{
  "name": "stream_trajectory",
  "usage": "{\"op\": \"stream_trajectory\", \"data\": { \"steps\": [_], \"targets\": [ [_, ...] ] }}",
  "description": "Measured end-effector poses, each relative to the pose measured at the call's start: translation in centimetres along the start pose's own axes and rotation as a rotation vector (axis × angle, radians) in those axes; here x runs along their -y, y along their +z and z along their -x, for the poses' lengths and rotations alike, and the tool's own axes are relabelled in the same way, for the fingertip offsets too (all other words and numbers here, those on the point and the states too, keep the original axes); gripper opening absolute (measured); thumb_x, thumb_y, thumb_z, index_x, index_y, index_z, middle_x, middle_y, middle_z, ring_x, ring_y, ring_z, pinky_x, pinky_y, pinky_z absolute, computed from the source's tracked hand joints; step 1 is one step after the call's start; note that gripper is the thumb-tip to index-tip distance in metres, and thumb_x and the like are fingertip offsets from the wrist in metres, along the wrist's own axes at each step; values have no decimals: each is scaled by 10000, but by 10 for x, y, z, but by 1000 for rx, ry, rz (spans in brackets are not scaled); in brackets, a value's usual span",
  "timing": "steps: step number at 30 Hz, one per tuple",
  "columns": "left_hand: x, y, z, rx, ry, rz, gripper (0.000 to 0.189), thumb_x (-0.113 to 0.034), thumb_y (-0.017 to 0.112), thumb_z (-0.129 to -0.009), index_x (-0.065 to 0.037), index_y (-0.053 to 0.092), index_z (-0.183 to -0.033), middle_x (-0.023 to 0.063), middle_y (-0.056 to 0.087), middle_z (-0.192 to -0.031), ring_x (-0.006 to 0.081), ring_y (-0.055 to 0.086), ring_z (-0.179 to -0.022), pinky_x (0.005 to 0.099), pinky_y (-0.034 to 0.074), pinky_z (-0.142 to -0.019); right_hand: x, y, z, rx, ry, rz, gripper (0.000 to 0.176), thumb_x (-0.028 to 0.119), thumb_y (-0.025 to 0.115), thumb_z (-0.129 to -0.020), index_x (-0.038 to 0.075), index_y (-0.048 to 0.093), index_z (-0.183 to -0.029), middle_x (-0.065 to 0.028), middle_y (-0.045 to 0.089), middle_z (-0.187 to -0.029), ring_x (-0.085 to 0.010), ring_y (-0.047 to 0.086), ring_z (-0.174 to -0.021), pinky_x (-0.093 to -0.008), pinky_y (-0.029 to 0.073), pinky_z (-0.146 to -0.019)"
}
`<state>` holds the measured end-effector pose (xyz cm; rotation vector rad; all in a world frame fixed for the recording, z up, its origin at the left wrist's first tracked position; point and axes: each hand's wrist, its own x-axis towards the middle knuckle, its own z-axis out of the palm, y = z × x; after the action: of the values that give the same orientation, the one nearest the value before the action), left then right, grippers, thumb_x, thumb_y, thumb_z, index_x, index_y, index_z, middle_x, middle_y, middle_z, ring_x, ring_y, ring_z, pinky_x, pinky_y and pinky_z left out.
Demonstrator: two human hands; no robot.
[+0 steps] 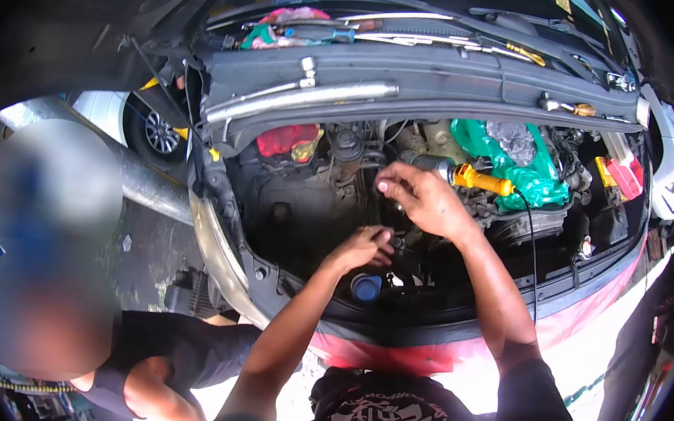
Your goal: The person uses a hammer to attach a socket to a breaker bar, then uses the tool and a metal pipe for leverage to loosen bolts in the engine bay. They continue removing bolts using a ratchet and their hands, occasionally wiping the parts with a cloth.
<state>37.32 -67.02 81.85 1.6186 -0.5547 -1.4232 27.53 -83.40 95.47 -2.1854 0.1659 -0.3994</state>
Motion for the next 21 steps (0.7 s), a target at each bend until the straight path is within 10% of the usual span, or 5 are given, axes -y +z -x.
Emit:
{"op": "stream_trajectory", "data": {
  "steps": [5, 9, 13, 21],
  "targets": [
    [3, -3, -4, -200, -5, -168, 531, -417, 455, -1077, 39, 519, -1340, 220, 691, -1058, 270, 720, -781, 376, 600, -690, -2, 6, 18, 48, 127, -66, 239, 248, 637, -996, 32, 674, -1092, -80, 689, -810, -125, 594, -698, -327, 503, -675],
    [13, -10, -16, -147, -47, -106, 549, -434, 443, -1076, 63, 545, -1285, 214, 693, -1038, 283, 722, -813, 382, 603, -711, -38, 31, 26, 236, 131, 188, 277, 276, 569, -991, 30, 668, -1071, -195, 720, -998, -419, 665, -990, -502, 505, -849],
    [10, -8, -10, -171, -41, -76, 375, -206, 373, -1066, 51, 557, -1267, 213, 683, -1093, 306, 726, -920, 408, 608, -779, -61, 73, 24, 432, 113, 356, 330, 254, 573, -973, 29, 619, -1209, -214, 696, -1131, -404, 636, -1111, -477, 484, -976],
    [56, -33, -24, -71, 176, 361, 444, -267, 504, -985, 58, 550, -1283, 250, 672, -1156, 382, 695, -1044, 547, 598, -866, -80, 102, 23, 518, 186, 396, 652, 222, 619, -912, 10, 422, -1496, -228, 520, -1463, -335, 519, -1351, -426, 397, -1149]
  ]
}}
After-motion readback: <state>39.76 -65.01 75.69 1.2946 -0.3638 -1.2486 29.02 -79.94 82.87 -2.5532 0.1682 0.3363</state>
